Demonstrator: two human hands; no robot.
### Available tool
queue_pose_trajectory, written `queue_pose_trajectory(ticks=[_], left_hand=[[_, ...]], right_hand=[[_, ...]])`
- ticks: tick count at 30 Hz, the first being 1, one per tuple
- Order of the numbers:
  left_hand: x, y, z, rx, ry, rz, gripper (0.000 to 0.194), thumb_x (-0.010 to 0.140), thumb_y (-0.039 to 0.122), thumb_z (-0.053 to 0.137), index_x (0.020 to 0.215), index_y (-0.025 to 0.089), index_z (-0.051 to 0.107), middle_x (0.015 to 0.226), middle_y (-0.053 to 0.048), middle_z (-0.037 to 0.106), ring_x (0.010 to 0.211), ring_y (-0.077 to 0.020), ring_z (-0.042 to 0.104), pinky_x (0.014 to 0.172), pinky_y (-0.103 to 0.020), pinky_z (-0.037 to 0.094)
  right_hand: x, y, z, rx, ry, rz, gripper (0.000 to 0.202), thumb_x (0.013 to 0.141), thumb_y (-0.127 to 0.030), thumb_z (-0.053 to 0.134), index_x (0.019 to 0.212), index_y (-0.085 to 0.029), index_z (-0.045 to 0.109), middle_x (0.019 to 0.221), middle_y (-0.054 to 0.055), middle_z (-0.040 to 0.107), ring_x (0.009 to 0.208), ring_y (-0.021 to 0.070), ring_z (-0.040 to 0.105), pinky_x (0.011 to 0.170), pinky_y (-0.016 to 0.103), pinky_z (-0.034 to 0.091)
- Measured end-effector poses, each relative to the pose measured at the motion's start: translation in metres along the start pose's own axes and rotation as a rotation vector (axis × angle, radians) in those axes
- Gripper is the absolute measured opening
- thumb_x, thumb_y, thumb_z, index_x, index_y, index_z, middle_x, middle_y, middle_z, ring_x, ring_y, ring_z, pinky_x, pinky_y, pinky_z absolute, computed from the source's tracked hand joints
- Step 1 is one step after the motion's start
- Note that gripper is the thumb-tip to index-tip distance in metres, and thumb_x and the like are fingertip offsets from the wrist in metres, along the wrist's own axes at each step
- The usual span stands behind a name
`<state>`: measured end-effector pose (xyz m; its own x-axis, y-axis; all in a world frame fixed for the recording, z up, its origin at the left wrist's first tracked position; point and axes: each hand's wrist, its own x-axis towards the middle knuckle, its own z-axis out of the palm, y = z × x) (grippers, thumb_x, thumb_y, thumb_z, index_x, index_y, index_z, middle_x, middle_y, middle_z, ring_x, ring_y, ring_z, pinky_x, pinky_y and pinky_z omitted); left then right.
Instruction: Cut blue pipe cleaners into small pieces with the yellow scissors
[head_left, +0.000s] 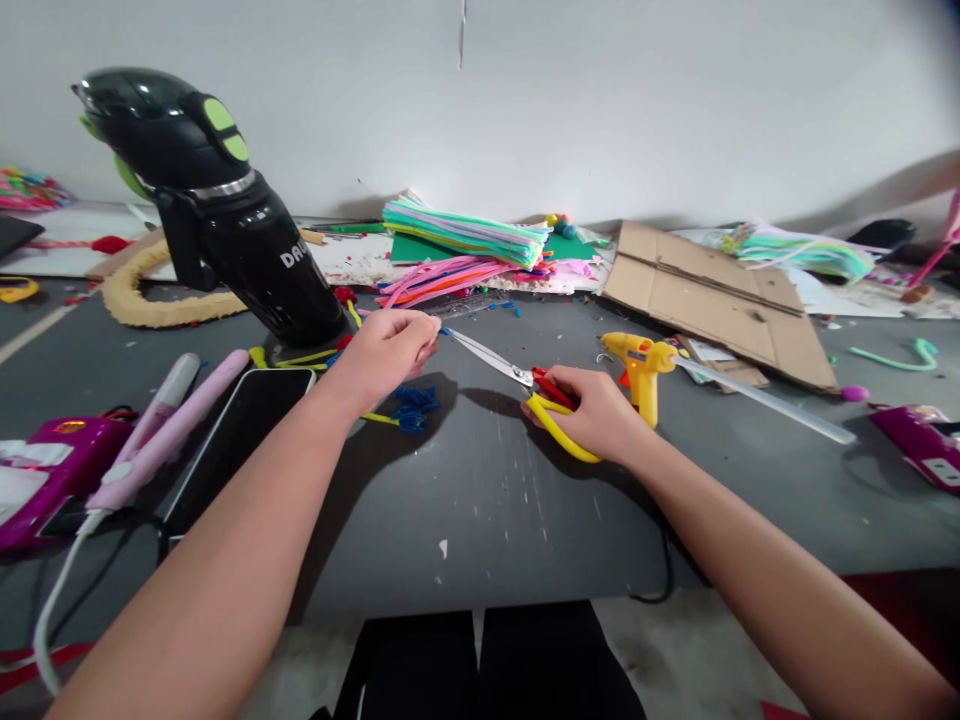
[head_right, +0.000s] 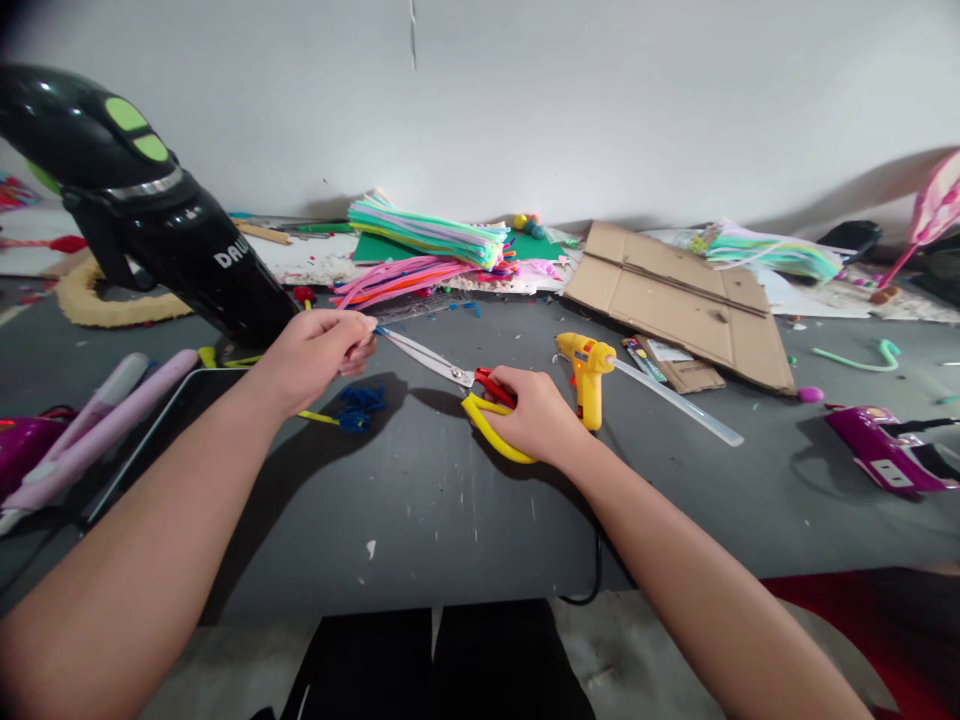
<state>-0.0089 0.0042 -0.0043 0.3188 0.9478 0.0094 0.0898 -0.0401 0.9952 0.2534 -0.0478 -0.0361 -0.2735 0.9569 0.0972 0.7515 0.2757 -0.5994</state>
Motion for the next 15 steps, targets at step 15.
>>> queue_pose_trajectory(ticks=[15], left_hand=[[-0.0004,-0.0002,-0.0004,0.042,-0.009,0.037,0.035,0.090,0.030,0.052,0.058,0.018,0.042,0.055,0.003,0.036,0.049,-0.0082,0.034,0.049,-0.026,0.026]], right_hand=[[0.0021,0.0011,-0.0020,-0.005,-0.020,0.016,0.034,0.078,-0.034,0.063,0.064,-0.021,0.035,0.059,-0.006,0.036,0.060,0.0104,0.028,0.056,0.027,0.022]])
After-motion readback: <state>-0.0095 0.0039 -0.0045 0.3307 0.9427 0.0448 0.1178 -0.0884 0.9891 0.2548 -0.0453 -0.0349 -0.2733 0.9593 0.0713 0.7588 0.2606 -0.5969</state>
